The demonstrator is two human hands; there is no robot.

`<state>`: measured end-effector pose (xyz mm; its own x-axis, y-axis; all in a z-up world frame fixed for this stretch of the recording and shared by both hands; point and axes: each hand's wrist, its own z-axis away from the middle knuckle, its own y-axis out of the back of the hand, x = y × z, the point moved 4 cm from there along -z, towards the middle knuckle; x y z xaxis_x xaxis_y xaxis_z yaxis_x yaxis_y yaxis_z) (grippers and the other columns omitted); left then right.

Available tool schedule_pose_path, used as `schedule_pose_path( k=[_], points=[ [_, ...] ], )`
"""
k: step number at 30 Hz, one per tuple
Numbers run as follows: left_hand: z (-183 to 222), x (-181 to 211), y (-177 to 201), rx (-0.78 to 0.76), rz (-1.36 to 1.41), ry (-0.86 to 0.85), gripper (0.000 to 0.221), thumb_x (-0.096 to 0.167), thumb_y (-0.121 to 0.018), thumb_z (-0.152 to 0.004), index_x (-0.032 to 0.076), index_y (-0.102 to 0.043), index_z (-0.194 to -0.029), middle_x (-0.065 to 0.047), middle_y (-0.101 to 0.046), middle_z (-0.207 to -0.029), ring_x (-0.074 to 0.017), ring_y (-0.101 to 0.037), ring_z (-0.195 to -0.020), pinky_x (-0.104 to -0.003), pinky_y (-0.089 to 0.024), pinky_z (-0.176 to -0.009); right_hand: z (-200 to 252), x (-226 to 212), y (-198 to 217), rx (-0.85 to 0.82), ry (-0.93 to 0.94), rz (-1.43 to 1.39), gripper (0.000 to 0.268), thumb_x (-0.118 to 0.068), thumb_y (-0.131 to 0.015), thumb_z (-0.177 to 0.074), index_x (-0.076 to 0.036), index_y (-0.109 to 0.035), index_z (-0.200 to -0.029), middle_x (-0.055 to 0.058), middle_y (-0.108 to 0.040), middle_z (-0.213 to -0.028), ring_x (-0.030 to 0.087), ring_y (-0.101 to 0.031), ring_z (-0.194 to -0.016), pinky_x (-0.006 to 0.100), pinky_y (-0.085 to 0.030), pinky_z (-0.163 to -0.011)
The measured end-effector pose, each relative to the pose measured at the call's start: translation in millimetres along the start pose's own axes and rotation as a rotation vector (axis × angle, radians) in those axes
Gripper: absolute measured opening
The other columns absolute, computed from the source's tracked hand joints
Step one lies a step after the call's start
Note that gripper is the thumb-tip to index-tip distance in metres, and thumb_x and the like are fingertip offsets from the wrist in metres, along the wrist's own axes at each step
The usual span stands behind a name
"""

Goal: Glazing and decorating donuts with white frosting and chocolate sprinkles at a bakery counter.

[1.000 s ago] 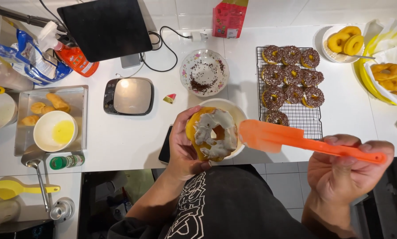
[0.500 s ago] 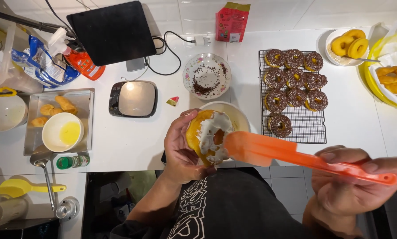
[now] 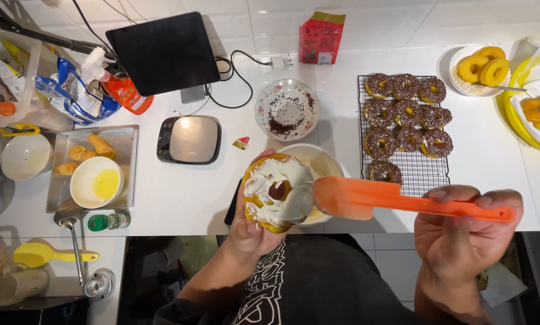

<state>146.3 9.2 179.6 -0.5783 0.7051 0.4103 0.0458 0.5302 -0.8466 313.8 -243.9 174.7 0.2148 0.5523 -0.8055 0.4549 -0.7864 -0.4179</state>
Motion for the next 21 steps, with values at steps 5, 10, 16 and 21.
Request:
schedule_pose_path(
  k=[5,10,16,21],
  points=[
    [-2.4,-6.4,4.9,0.033,0.115,0.023,0.113,0.016,-0.094,-0.081,0.001,-0.019,-0.164,-0.025,-0.038,-0.159,-0.0395,-0.039,-0.148,-0.057,-0.033,-0.126,6.9,-5.8,7.8,0.109,0.010,0.037,0.029,-0.025,-0.065,-0.112,-0.022,-0.038,-0.122,0.007,-0.064,-0.105,0.012,-0.067,-0.099,0.027,-0.062,-0.095],
    [-3.8,-7.3,-0.2,0.057,0.150,0.037,0.112,0.013,-0.091,-0.081,0.001,-0.017,-0.164,-0.028,-0.035,-0.158,-0.0430,-0.038,-0.148,-0.056,-0.034,-0.125,10.5,-14.8,-13.6,-0.069,0.192,0.143,0.036,-0.028,-0.068,-0.101,-0.022,-0.039,-0.122,0.013,-0.067,-0.100,0.023,-0.073,-0.084,0.036,-0.063,-0.087],
    [-4.7,-8.5,8.7,0.029,0.152,0.081,0.104,0.018,-0.089,-0.081,0.000,-0.024,-0.161,-0.028,-0.041,-0.154,-0.0429,-0.042,-0.144,-0.057,-0.037,-0.122,3.6,-5.9,62.1,0.057,0.223,0.183,0.039,-0.026,-0.069,-0.104,-0.023,-0.042,-0.132,0.013,-0.056,-0.106,0.019,-0.062,-0.097,0.036,-0.060,-0.096],
    [-7.8,-13.2,18.4,0.017,0.166,0.132,0.097,0.024,-0.087,-0.082,-0.001,-0.031,-0.158,-0.028,-0.046,-0.150,-0.0429,-0.047,-0.140,-0.058,-0.039,-0.119,-7.2,-11.1,50.4,0.026,0.215,0.139,0.029,-0.027,-0.065,-0.109,-0.022,-0.044,-0.128,0.010,-0.055,-0.107,0.014,-0.062,-0.096,0.032,-0.061,-0.091]
  ],
)
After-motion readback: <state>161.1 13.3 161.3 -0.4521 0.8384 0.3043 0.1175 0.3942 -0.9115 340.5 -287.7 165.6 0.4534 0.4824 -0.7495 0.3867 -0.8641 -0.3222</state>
